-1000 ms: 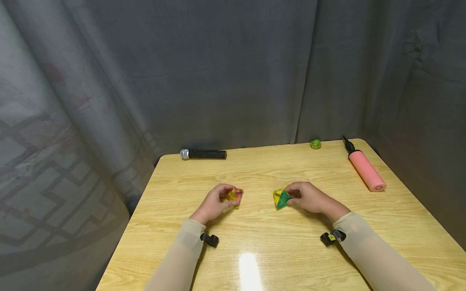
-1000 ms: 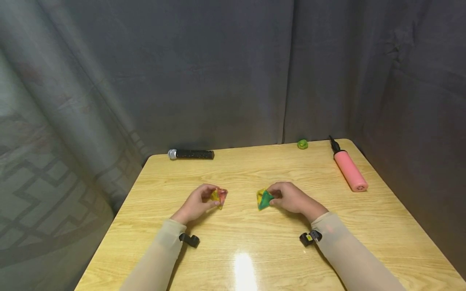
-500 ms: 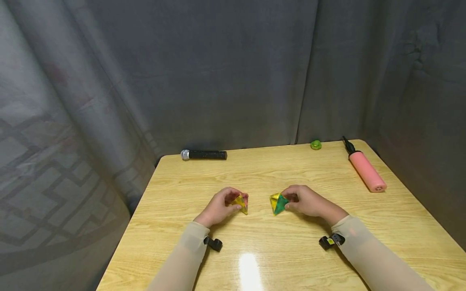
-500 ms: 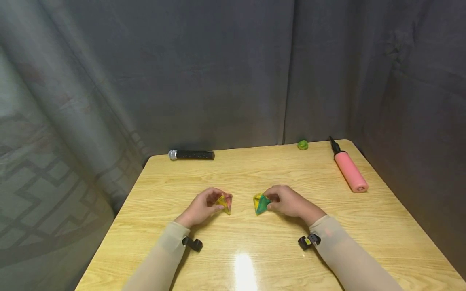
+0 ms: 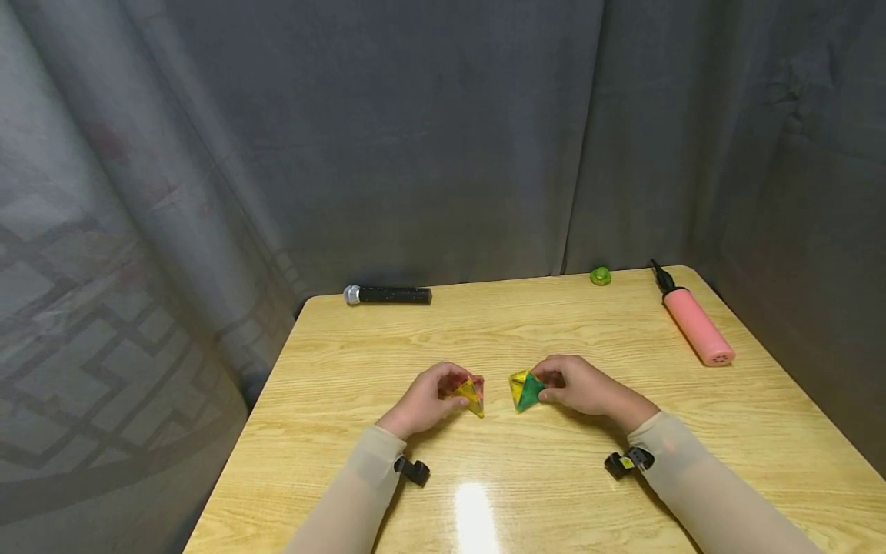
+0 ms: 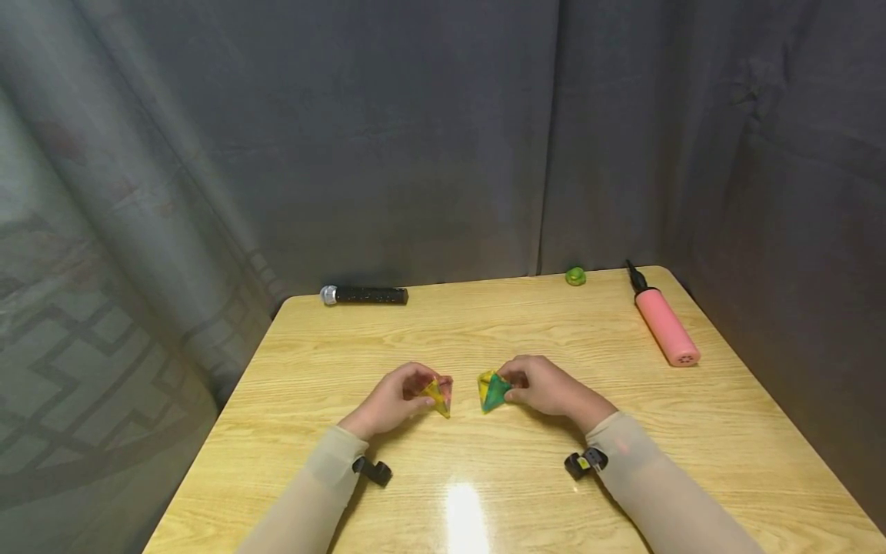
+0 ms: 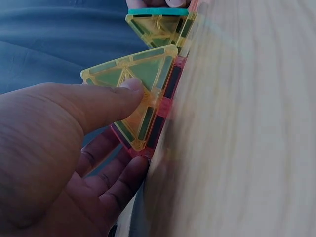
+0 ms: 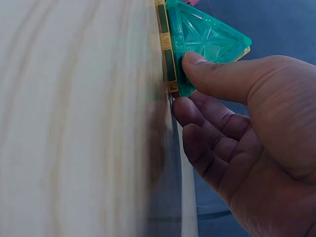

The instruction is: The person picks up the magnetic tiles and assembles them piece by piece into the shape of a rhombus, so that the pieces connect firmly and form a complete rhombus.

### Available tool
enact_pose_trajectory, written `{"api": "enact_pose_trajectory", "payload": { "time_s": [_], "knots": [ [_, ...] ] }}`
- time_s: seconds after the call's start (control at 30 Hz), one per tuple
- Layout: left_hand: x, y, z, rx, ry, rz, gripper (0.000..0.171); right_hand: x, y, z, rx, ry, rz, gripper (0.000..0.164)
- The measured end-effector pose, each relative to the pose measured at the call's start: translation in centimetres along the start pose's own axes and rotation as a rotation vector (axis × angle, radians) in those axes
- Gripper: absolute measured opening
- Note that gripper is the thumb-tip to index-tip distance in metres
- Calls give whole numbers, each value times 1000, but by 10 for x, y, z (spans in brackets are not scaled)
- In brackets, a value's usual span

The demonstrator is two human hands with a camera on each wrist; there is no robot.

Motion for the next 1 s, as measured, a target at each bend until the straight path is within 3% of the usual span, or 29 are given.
{"api": "enact_pose_trajectory", "payload": {
  "time_s": [1.0],
  "knots": [
    [-24,-3,20,-54,19,-23,35,-11,-2,-9,41,-25,3,25]
  ]
}}
Point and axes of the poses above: each hand's wrist, its own y-axis away from the middle knuckle, its own x-axis out of the back of the hand, z = x × y, the point moved 5 cm from there along -y, towards the middle knuckle, and after that the axes turned 5 degrees about -x, right-handed, at the moved point
